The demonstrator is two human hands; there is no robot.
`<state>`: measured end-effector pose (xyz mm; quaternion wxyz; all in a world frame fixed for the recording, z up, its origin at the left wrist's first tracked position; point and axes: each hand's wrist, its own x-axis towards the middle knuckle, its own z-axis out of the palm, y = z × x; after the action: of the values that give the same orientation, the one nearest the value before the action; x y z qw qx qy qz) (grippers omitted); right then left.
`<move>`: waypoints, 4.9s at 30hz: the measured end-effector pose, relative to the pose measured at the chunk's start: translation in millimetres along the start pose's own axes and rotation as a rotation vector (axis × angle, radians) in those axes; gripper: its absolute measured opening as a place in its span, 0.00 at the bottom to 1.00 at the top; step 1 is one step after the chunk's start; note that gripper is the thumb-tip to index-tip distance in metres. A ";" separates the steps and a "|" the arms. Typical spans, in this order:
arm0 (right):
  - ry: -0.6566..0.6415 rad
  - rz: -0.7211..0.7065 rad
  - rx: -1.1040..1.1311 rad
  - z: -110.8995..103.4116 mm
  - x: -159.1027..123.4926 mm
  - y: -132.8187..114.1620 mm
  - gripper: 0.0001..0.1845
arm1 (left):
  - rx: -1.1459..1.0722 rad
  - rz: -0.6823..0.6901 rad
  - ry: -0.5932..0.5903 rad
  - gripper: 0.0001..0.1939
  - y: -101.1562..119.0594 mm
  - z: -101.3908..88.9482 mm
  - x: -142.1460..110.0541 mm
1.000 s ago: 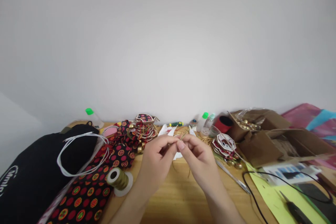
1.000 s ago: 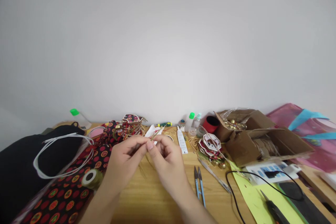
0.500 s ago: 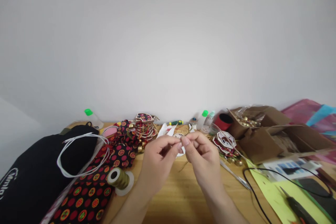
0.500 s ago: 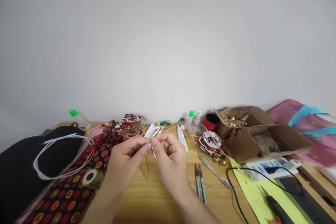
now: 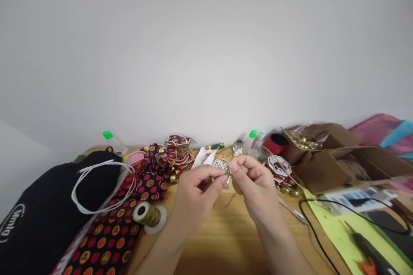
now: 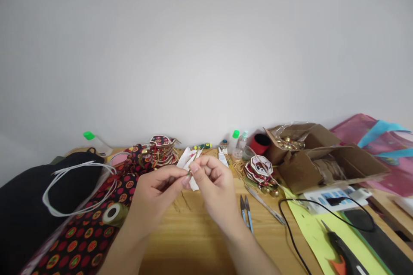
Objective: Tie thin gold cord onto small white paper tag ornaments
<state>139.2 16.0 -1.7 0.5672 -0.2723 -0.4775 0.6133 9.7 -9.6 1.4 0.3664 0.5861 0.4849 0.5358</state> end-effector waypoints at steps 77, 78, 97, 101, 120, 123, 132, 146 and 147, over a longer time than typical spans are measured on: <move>-0.115 0.060 -0.291 -1.0 -3.8 -8.8 0.18 | 0.108 0.134 0.099 0.05 5.2 0.8 -10.2; -0.143 0.063 -0.317 0.8 -5.5 -8.1 0.18 | 0.074 0.095 0.077 0.05 4.7 1.1 -9.7; -0.225 0.085 -0.324 12.0 -14.4 -6.8 0.14 | -0.286 -0.072 0.110 0.14 -3.5 3.7 -6.0; -0.244 0.125 -0.325 15.0 -14.9 -6.1 0.15 | -0.530 -0.172 0.098 0.16 -4.4 3.7 -2.6; -0.316 0.164 -0.209 16.4 -15.6 -5.9 0.08 | -0.603 -0.223 0.243 0.19 -0.9 4.0 -4.3; -0.318 0.179 -0.228 14.8 -16.5 -5.7 0.07 | -0.598 -0.226 0.242 0.19 -1.2 3.8 -5.0; -0.327 0.145 -0.255 10.1 -14.7 -7.1 0.09 | -0.606 -0.223 0.204 0.18 -3.7 2.5 -7.6; -0.242 0.043 -0.236 -2.4 -9.6 -11.1 0.07 | -0.258 -0.033 0.016 0.06 1.6 -7.1 -6.7; -0.230 0.028 -0.246 -2.7 -9.7 -11.4 0.07 | -0.233 -0.026 0.015 0.05 1.6 -7.0 -6.4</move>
<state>148.5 6.3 5.4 0.4625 -0.2743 -0.6070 0.5852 3.4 -16.8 2.3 0.4354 0.5290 0.4297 0.5882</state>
